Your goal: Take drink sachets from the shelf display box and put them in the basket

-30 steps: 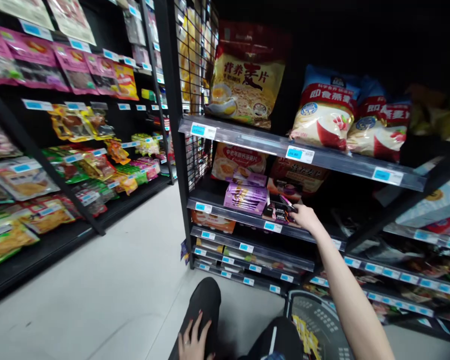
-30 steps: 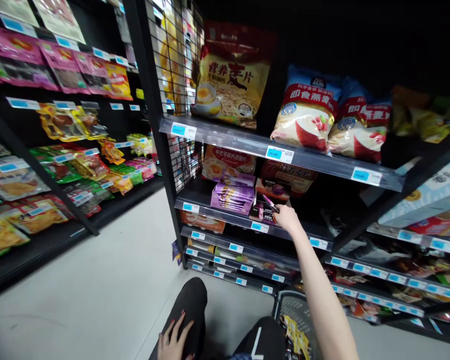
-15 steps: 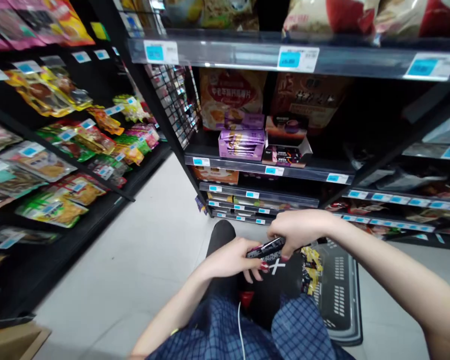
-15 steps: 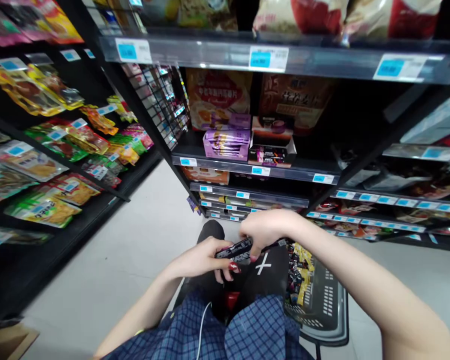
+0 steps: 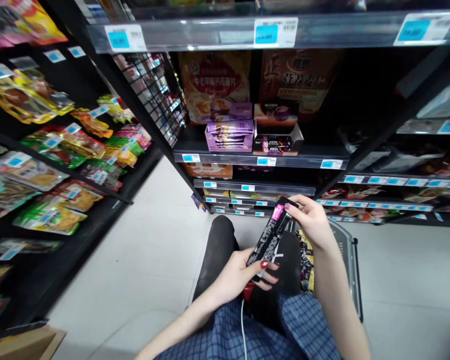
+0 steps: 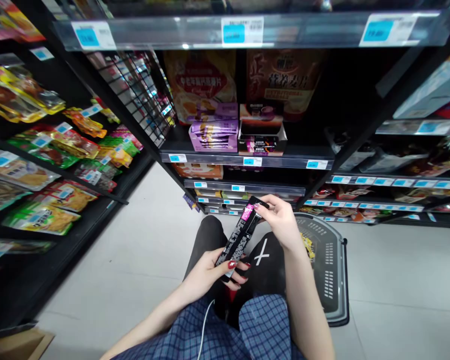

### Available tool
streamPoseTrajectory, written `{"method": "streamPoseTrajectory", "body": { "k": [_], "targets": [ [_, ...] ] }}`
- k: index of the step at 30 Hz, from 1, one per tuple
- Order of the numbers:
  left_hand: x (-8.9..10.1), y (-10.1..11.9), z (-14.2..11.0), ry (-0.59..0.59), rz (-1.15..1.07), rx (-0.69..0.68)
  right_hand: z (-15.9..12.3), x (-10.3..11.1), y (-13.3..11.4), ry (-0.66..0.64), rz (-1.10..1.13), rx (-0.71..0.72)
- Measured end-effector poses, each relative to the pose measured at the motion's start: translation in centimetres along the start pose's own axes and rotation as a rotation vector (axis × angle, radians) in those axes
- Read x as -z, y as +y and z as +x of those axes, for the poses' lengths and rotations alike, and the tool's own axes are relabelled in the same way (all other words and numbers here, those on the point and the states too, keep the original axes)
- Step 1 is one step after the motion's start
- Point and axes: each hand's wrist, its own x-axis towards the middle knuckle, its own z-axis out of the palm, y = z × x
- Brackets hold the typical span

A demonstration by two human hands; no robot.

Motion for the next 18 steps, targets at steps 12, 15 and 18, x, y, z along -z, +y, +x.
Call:
{"method": "streamPoseTrajectory", "body": {
  "k": [12, 15, 18],
  "targets": [
    [-0.1, 1.1, -0.9, -0.076, -0.057, 0.041, 0.0, -0.8, 1.1, 0.181, 0.129, -0.038],
    [-0.1, 1.0, -0.8, -0.103, -0.075, 0.059, -0.1, -0.8, 1.2, 0.194, 0.122, -0.064],
    [0.2, 0.8, -0.5, -0.145, -0.100, 0.065, -0.3, -0.5, 1.2, 0.216, 0.105, -0.089]
  ]
}}
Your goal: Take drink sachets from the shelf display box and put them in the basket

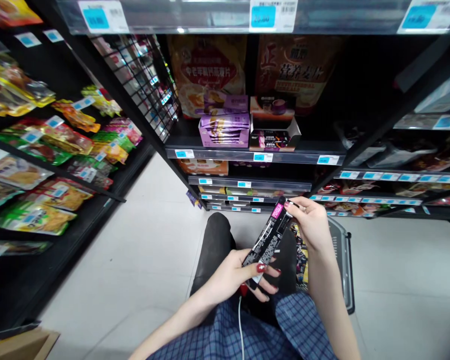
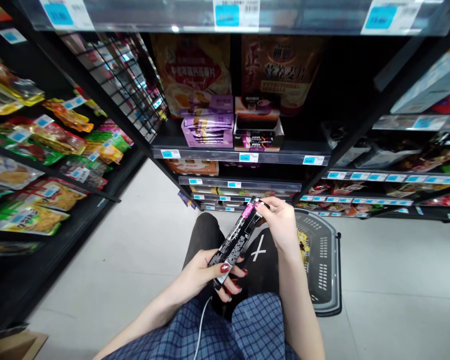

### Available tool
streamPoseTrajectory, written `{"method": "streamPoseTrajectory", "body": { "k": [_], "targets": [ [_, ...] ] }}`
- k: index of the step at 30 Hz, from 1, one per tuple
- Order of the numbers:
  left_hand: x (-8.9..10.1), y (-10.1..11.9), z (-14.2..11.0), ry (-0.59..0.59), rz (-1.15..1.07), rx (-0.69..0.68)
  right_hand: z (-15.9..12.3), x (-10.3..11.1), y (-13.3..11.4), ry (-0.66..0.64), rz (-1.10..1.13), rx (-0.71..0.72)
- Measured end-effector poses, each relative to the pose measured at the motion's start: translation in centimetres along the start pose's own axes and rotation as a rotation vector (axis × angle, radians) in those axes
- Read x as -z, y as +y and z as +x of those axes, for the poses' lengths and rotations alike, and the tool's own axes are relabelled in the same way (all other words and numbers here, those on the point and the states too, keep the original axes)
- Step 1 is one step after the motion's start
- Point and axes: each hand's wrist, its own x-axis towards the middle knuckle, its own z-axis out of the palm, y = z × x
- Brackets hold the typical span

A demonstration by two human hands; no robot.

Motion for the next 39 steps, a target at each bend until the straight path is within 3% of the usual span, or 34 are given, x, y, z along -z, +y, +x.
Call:
{"method": "streamPoseTrajectory", "body": {
  "k": [4, 9, 12, 17, 20, 25, 29, 31, 34, 39],
  "targets": [
    [1.0, 0.5, 0.0, 0.048, 0.014, -0.068, -0.7, 1.3, -0.4, 0.048, -0.016, 0.017],
    [2.7, 1.5, -0.3, 0.306, 0.070, -0.289, -3.3, 3.1, -1.3, -0.004, -0.011, 0.070],
    [3.3, 2.1, -0.5, 0.395, 0.076, -0.413, -5.3, 3.3, -1.5, 0.020, -0.047, 0.138],
    [3.6, 3.7, -0.9, 0.452, 0.124, -0.592, -6.5, 2.9, -0.7, 0.036, 0.030, 0.113],
    [3.1, 6.6, -1.1, 0.448, 0.373, -0.720, -6.3, 2.2, 0.4, 0.007, 0.165, 0.039],
    [0.3, 14.9, -1.1, 0.567, 1.172, -1.034, -6.2, -0.7, 2.9, -0.134, 0.308, -0.069],
    [-3.6, 20.8, -0.9, 0.382, 1.563, -1.103, -6.1, -3.4, 3.7, -0.209, 0.349, -0.075],
    [-5.6, 22.5, -1.0, 0.290, 1.627, -1.096, -6.0, -4.2, 3.1, -0.213, 0.357, -0.033],
    [-8.0, 23.9, -1.4, 0.243, 1.603, -1.104, -6.3, -4.6, 1.5, -0.232, 0.329, 0.027],
    [-10.0, 25.1, -2.4, 0.223, 1.553, -1.137, -8.1, -3.6, -0.9, -0.222, 0.340, 0.073]
  ]
}}
